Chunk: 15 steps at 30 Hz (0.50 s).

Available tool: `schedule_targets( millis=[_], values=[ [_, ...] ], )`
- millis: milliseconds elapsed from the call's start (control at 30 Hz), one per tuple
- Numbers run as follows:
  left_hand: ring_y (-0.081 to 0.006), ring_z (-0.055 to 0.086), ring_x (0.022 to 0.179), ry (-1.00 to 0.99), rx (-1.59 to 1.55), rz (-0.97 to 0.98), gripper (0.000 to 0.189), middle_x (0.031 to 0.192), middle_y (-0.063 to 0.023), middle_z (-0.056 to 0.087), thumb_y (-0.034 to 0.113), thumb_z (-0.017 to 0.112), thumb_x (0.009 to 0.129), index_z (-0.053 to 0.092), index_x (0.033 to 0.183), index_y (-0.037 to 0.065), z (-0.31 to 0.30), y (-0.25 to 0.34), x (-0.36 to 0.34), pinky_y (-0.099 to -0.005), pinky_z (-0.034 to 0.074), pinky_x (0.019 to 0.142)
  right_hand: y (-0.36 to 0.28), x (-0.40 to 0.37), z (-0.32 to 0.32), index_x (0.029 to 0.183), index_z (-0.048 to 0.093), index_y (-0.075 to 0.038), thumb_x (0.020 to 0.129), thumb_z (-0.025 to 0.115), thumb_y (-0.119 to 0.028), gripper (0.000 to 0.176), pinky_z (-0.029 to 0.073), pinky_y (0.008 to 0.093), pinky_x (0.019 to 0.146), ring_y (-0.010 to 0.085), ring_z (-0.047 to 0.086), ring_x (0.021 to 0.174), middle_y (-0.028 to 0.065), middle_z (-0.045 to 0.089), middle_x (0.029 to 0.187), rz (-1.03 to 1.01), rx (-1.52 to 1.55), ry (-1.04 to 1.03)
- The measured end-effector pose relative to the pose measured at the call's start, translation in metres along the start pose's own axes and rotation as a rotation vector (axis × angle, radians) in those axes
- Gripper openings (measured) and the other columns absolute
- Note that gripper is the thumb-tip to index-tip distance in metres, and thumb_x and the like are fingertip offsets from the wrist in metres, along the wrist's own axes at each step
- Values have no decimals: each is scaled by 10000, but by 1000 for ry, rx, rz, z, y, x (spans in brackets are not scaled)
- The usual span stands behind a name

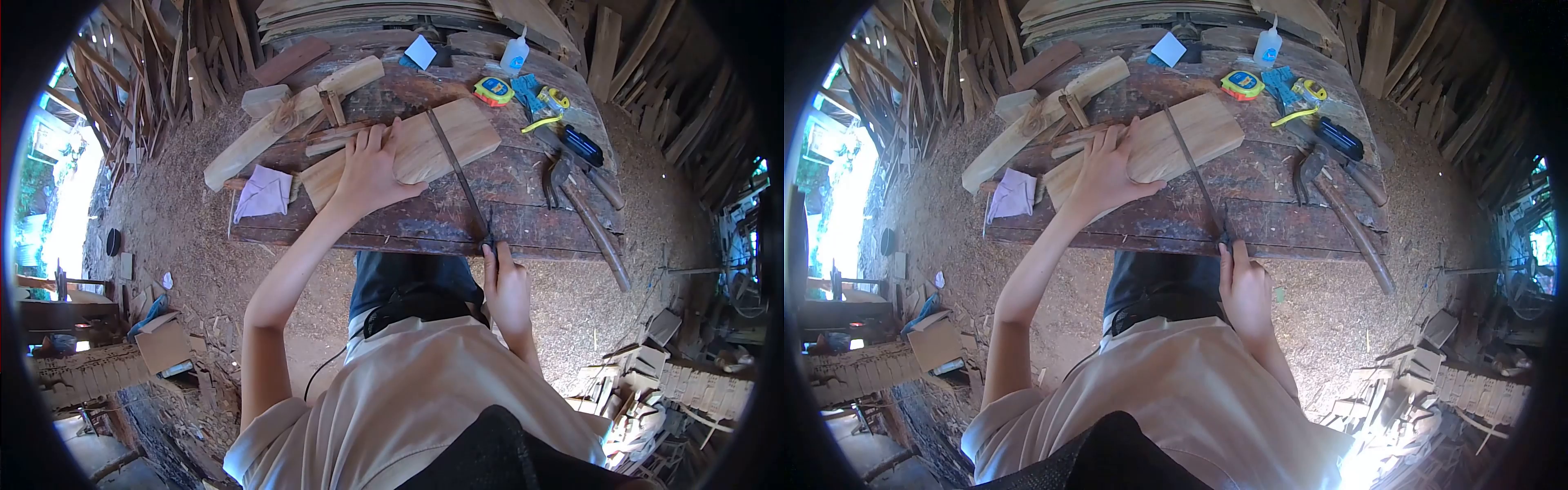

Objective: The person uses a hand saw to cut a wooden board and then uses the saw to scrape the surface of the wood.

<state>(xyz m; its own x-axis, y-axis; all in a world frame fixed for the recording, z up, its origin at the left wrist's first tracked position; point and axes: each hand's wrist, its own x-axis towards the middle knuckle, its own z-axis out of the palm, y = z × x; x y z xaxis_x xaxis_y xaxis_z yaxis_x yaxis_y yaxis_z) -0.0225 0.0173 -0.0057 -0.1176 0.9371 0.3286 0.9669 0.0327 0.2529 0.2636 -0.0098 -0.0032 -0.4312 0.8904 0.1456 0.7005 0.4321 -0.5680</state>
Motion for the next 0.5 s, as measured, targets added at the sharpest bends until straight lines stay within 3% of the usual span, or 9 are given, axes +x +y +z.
schedule_targets(
  millis=[100, 200, 500],
  values=[
    [-400, 450, 1251, -49, -10, -23, 1131, 1337, -230, 484, 577, 804, 672, 356, 1520, -20, -4, 2, 0, -513, 351, 1079, 7, -3, 7, 934, 560, -10, 1022, 560, -154, 170, 379, 482, 436, 422, 590, 508, 214, 556, 557, -17, 32, 41],
    [-397, 453, 1249, -47, 4, -25, 1131, 1339, -226, 485, 582, 804, 671, 359, 1520, -18, -4, 3, 0, -519, 350, 1077, 9, -4, 5, 934, 542, -18, 1023, 552, -184, 188, 466, 508, 467, 436, 632, 555, 231, 602, 591, 16, -9, -2],
    [-381, 464, 1216, 11, 29, 9, 1125, 1293, -215, 500, 627, 763, 669, 377, 1501, -25, 5, -2, -1, -523, 323, 1074, 11, -3, 6, 923, 551, -29, 1019, 560, -182, 181, 460, 509, 462, 424, 630, 540, 217, 592, 568, 4, -7, 12]
  ],
)
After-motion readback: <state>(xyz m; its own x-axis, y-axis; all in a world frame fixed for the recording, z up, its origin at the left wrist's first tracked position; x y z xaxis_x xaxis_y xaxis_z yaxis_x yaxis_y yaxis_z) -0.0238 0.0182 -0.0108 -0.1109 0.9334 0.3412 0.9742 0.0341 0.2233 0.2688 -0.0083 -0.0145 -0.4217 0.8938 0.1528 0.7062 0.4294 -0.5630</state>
